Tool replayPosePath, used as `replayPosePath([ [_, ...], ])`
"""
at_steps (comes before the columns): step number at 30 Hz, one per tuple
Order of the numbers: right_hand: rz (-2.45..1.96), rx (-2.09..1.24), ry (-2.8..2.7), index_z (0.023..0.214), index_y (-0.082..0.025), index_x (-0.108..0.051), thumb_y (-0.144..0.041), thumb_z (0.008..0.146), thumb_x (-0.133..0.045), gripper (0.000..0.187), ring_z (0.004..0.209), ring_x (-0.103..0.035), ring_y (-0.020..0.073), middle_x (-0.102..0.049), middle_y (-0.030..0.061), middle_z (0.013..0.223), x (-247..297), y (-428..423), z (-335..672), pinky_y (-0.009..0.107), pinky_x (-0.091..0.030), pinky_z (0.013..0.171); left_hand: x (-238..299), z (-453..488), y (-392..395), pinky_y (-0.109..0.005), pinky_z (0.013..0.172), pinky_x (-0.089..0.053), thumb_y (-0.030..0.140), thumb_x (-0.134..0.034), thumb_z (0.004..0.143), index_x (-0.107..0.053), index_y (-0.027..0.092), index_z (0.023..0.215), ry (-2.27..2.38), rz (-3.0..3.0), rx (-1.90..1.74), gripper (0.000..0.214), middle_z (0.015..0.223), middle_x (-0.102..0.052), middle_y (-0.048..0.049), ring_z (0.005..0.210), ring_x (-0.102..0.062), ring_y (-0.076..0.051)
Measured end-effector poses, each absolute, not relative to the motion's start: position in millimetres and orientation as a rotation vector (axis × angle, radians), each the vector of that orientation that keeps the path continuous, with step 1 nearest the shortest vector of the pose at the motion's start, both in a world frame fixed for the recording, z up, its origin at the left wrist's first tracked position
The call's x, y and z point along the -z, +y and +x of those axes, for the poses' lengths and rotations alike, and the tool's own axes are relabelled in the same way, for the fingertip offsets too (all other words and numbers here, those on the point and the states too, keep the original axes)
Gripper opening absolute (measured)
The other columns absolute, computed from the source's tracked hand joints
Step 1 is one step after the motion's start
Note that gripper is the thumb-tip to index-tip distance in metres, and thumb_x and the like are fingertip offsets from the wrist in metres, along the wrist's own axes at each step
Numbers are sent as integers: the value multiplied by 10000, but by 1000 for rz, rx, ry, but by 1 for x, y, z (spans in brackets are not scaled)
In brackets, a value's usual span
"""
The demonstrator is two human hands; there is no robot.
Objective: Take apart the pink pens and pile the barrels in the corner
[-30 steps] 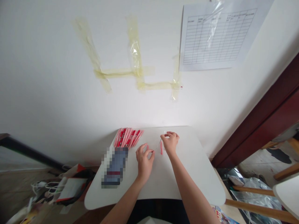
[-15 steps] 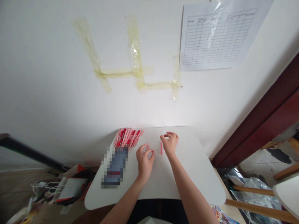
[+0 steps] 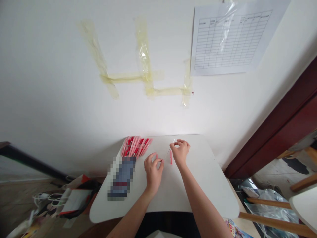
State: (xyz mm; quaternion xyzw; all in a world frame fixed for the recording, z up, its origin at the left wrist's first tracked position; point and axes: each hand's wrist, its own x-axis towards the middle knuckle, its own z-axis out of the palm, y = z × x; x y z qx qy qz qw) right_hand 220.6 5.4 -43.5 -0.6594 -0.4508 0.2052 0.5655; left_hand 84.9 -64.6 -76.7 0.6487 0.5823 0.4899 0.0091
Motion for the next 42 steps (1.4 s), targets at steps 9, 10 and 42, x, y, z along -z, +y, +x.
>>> replayPosePath([
  [9, -1548, -453, -1117, 654, -246, -670, -341, 727, -641, 122, 1226, -403, 357, -662, 127, 1123, 41, 0, 214, 469, -360, 1015, 76, 86, -65, -554, 1057, -445, 217, -595, 905, -678, 216, 848, 1818, 2021, -1515, 102, 1222, -596, -113, 1225, -531, -280],
  [10, -1551, -453, -1120, 654, -246, -670, -339, 727, -641, 122, 1226, -404, 356, -662, 126, 1121, 41, 0, 214, 471, -358, 1019, 76, 85, -65, -554, 1056, -447, 219, -596, 905, -680, 216, 845, 1821, 2017, -1517, 104, 1220, -597, -113, 1224, -531, -280],
  [42, -1328, -288, -1561, 1361, -261, -548, -386, 897, -588, 483, 1284, -473, 289, -592, 98, 1358, 62, -32, 254, 516, -440, 1055, 82, 79, -63, -612, 1087, -397, 166, -645, 843, -671, 226, 824, 1829, 2186, -1393, 69, 1250, -581, -101, 1261, -502, -302],
])
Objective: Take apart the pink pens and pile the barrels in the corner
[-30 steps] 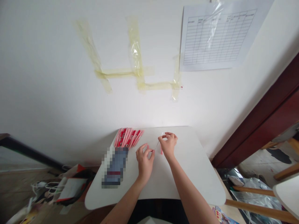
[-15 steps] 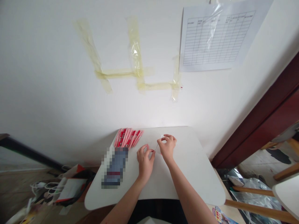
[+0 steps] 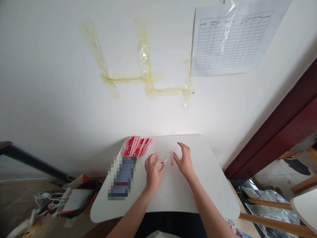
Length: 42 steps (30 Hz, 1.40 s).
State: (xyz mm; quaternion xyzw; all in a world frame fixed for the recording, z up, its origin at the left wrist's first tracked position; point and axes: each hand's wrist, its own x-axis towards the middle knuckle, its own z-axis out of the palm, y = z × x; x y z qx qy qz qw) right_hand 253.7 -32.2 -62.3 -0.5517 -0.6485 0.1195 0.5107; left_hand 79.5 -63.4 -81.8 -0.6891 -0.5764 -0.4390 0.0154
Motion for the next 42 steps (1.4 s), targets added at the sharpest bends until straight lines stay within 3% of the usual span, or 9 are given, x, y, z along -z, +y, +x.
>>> replayPosePath([
  [3, -1137, -274, -1921, 1357, -357, -579, -313, 980, -490, 390, 1289, -523, 252, -604, 34, 1390, 55, -40, 267, 526, -408, 1120, 83, 76, -63, -620, 1098, -395, 155, -656, 829, -677, 231, 818, -1768, -2188, 1371, 80, 1264, -576, -92, 1275, -488, -300],
  [7, -1066, -246, -2096, 1215, -405, -682, -255, 993, -483, 333, 1159, -613, 247, -718, 3, 1178, 55, -47, 274, 544, -415, 1105, 86, 70, -62, -621, 1105, -396, 146, -656, 829, -687, 242, 819, -1730, -2259, 1351, 101, 1266, -581, -85, 1295, -470, -302],
  [13, -1171, -204, -2142, 1097, -371, -739, -238, 1005, -441, 339, 943, -609, 257, -723, 48, 985, 66, -53, 276, 479, -489, 890, 87, 67, -64, -628, 1105, -398, 170, -636, 867, -698, 255, 853, -1681, -2348, 1281, 105, 1279, -580, -77, 1306, -468, -299],
  [22, -1195, -217, -2053, 1034, -373, -748, -316, 1002, -503, 254, 928, -618, 241, -724, 30, 967, 71, -54, 277, 459, -453, 910, 84, 66, -64, -549, 1099, -424, 249, -656, 885, -688, 281, 1015, -1648, -2360, 1294, 138, 1275, -613, -80, 1292, -502, -277],
  [29, -1231, -129, -1932, 1054, -270, -727, -300, 1015, -497, 235, 919, -605, 225, -703, 62, 982, 82, -49, 283, 424, -454, 864, 73, 54, -65, -618, 1124, -320, 300, -633, 890, -620, 246, 1233, -2007, -2070, 1015, 347, 1238, -651, -106, 1203, -557, -298],
  [31, -1245, -105, -1915, 1049, -263, -723, -285, 1014, -499, 228, 907, -605, 219, -698, 60, 974, 83, -48, 283, 409, -455, 851, 72, 48, -62, -614, 1107, -329, 322, -673, 856, -648, 239, 1202, -2064, -2016, 929, 357, 1218, -663, -110, 1195, -555, -315],
  [37, -1280, -60, -1902, 1054, -270, -723, -274, 1011, -507, 221, 910, -601, 218, -681, 58, 967, 85, -48, 284, 396, -451, 850, 77, 36, -55, -612, 1089, -340, 283, -660, 860, -734, 226, 859, -2054, -2028, 886, 94, 1239, -657, -97, 1226, -539, -323],
  [42, -1288, -36, -1899, 1049, -271, -729, -280, 1011, -503, 229, 908, -599, 221, -678, 63, 960, 87, -47, 285, 400, -452, 842, 82, 36, -54, -671, 1089, -325, 240, -649, 869, -731, 228, 818, -1972, -2038, 944, 97, 1200, -663, -91, 1226, -532, -334],
])
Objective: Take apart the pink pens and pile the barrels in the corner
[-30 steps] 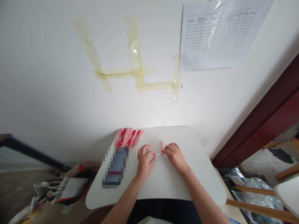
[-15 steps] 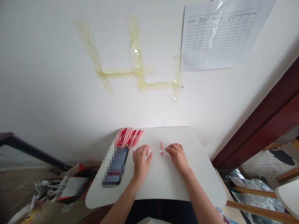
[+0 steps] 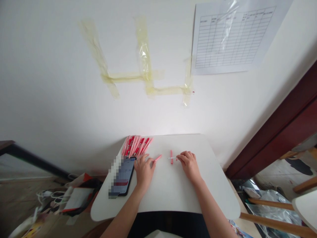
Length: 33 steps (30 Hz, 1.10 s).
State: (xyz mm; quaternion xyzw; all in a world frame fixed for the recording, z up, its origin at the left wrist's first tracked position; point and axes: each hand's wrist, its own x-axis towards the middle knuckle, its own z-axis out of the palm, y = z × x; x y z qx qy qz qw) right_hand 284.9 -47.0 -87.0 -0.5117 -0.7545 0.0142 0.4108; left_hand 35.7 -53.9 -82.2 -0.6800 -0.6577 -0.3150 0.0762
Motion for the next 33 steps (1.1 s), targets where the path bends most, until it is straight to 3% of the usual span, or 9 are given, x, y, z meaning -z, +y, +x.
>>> replayPosePath([
  [2, -1288, -29, -1893, 1047, -275, -730, -287, 1012, -500, 233, 903, -599, 221, -677, 64, 956, 88, -46, 285, 404, -455, 840, 84, 35, -54, -667, 1081, -349, 236, -662, 863, -730, 224, 821, -1918, -2043, 1001, 81, 1189, -656, -97, 1204, -540, -331],
  [8, -1292, -12, -1880, 1041, -260, -732, -246, 997, -525, 212, 899, -598, 216, -670, 62, 952, 88, -46, 285, 386, -463, 820, 88, 31, -55, -503, 1013, -505, 238, -620, 902, -717, 226, 888, -1671, -2200, 1266, 98, 1176, -614, -102, 1155, -551, -265],
  [33, -1256, -26, -1904, 1070, -279, -723, -251, 1002, -515, 221, 892, -600, 221, -669, 64, 963, 89, -46, 285, 410, -482, 814, 83, 32, -59, -540, 1048, -493, 258, -620, 912, -723, 237, 891, -1663, -2225, 1320, 108, 1166, -621, -90, 1185, -551, -268],
])
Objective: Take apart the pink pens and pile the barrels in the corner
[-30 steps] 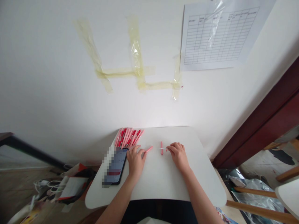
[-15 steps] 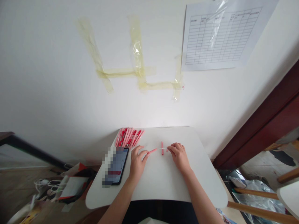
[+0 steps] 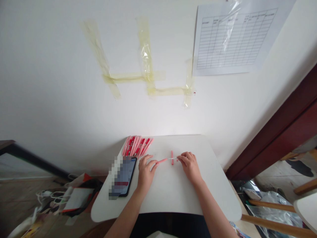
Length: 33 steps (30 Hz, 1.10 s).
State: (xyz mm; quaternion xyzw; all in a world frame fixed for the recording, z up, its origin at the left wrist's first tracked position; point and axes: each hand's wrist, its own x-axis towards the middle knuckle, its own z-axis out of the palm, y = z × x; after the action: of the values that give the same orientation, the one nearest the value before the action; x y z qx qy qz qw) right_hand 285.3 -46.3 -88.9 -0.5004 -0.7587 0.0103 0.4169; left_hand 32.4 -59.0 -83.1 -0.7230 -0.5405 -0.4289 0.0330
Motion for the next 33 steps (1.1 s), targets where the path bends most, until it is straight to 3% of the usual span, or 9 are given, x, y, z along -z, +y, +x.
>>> replayPosePath([
  [9, -1226, -7, -1943, 1095, -301, -724, -253, 1002, -516, 233, 937, -598, 230, -681, 68, 1009, 84, -51, 282, 418, -485, 820, 83, 33, -60, -540, 1068, -480, 255, -635, 906, -746, 260, 904, -1646, -2269, 1234, 111, 1184, -619, -79, 1214, -545, -269],
  [19, -1145, 16, -2030, 1071, -316, -725, -211, 994, -533, 232, 976, -569, 219, -701, 48, 1017, 72, -58, 270, 412, -440, 878, 80, 39, -63, -664, 1160, -334, 247, -657, 895, -739, 272, 904, -1543, -2438, 1101, 86, 1202, -638, -60, 1276, -518, -276],
  [26, -1202, -19, -1949, 1274, -306, -631, -332, 980, -574, 301, 1018, -570, 263, -696, 77, 1082, 74, -56, 272, 453, -448, 901, 81, 38, -62, -664, 1157, -333, 262, -633, 912, -747, 272, 906, -1573, -2410, 1132, 114, 1199, -640, -72, 1276, -509, -278],
  [33, -1239, 7, -1916, 998, -298, -713, -287, 994, -537, 177, 1032, -570, 270, -729, 44, 942, 76, -54, 275, 477, -420, 931, 81, 36, -61, -653, 1152, -343, 261, -657, 895, -754, 274, 913, -1582, -2394, 1166, 99, 1188, -650, -77, 1264, -518, -280],
])
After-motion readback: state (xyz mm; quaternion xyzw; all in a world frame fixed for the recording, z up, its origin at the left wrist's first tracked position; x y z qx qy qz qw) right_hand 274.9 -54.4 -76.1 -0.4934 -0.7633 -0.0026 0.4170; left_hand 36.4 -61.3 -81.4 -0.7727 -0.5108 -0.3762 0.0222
